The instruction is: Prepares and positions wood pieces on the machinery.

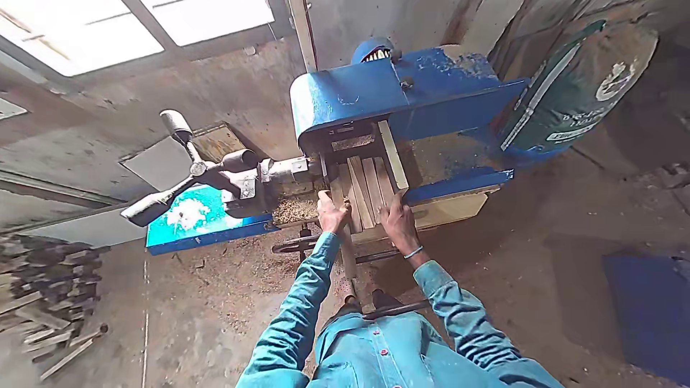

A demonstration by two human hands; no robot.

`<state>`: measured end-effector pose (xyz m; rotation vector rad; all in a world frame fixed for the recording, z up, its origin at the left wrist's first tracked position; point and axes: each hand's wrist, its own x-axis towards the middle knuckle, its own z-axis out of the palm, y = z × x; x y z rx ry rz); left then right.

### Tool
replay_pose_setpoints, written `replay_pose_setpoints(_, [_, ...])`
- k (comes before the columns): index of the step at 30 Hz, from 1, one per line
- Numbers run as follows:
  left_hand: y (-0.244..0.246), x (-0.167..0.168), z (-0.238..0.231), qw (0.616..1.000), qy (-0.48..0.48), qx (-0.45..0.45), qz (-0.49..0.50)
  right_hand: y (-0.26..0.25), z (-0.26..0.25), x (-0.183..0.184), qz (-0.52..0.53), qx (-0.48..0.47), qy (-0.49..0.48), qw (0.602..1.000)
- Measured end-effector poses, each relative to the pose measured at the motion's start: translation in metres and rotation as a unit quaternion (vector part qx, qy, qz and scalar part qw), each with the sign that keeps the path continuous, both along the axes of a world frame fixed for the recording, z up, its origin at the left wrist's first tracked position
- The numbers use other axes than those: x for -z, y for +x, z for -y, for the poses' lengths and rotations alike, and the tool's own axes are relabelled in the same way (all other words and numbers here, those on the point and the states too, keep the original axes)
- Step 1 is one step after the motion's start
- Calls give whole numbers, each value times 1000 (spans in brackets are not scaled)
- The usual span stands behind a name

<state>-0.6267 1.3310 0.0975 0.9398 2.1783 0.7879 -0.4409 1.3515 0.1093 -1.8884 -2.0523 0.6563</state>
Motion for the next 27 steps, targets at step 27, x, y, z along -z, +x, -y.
replay_pose_setpoints(27, [-73, -201, 36, 855, 289, 11, -430, 33, -20, -21, 219, -307, 169, 911])
